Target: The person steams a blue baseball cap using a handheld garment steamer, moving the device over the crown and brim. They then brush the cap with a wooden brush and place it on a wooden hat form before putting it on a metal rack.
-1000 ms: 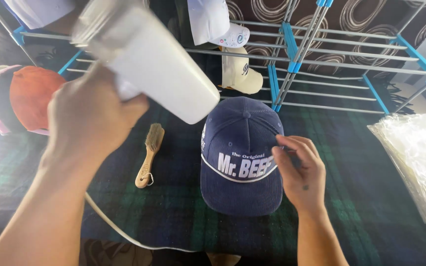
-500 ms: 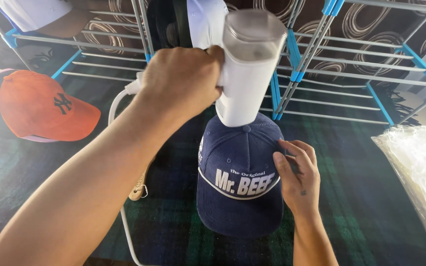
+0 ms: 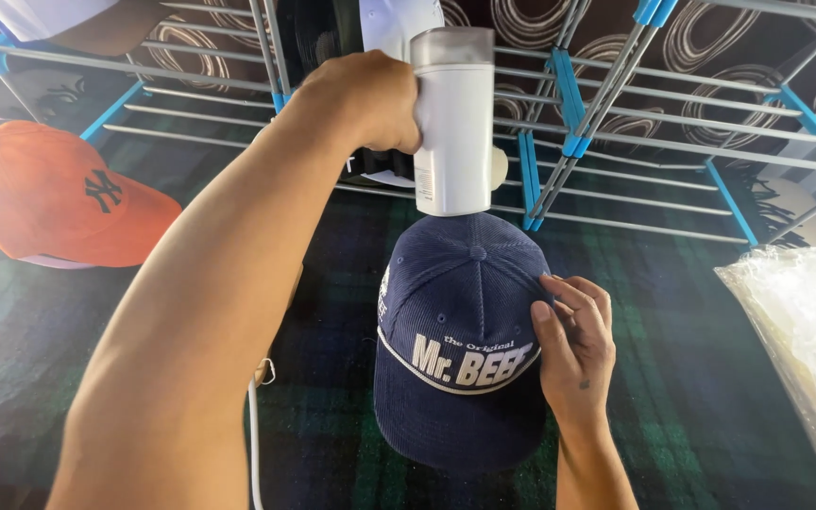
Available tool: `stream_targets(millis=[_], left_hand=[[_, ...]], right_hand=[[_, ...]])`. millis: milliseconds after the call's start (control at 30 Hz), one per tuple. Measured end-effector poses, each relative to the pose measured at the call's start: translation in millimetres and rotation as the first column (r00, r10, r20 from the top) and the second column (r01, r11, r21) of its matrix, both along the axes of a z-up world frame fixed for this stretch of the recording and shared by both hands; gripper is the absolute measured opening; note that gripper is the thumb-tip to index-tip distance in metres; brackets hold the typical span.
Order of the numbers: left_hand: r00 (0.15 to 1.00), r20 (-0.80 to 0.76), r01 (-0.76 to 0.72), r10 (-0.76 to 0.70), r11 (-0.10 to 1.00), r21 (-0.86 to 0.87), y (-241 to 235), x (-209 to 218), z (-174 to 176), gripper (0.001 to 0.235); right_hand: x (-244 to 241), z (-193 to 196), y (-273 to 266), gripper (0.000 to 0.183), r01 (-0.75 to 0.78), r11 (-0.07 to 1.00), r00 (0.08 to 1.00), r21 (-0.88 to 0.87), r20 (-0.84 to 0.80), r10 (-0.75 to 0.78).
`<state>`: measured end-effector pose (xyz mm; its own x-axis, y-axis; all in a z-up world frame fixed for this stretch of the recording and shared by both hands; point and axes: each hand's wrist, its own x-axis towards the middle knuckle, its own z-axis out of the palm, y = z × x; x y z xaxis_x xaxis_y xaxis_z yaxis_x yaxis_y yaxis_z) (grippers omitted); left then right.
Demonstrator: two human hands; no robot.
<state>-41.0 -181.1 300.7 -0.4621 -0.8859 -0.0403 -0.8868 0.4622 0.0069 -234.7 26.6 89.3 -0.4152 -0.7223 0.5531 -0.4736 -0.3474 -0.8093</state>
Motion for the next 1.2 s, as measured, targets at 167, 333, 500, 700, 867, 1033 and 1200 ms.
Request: stream_targets(millis=[167,333,500,700,867,1033,1200], left_hand=[[0.976,-0.171,-0.092,0.133,0.97,0.224,3.3,23.0,-7.8,0.03],[0.947,-0.244,-0.112,0.208,0.927,0.357,-17.8,41.5,-43.2,0.024],[0.881,-0.31,-0.154,0.358,0.836,0.527,-8.8,61.0,-79.3,0.028],[0.91,-0.18,-0.289,0.373,0.884,0.368,11.6,88.6,-92.2,0.029],[0.889,-0.308,-0.328,0.34,0.94,0.093,53.3,103.1,-41.1,0.042],[0.954,-0.273,-0.186,0.127,0.962,-0.202,78.6,77.1,-10.0,0.055],[0.982,-0.027,0.153,-0.187,0.872,-0.465,73.3,41.4,-18.0,0.031]], right_hand=[[-1.4,-3.7,-2.5,0.036,0.029,1.0,0.999,0.003,-0.026,-0.029],[-2.0,-7.7,-4.4,0.035,0.023,1.0,0.999,-0.019,-0.027,-0.024],[-3.0,-9.5,-4.5,0.032,-0.018,0.998,1.0,-0.053,-0.015,0.018],[-2.9,-3.4,0.8,0.044,-0.004,0.996,0.995,-0.087,-0.099,-0.005],[-11.5,-8.0,3.5,0.043,0.075,0.997,0.997,-0.002,-0.035,-0.075],[-12.4,-5.1,2.3,0.047,0.136,0.986,0.991,0.093,-0.022,-0.134],[-17.5,-1.1,6.5,0.046,0.224,0.969,0.974,0.103,-0.043,-0.221]])
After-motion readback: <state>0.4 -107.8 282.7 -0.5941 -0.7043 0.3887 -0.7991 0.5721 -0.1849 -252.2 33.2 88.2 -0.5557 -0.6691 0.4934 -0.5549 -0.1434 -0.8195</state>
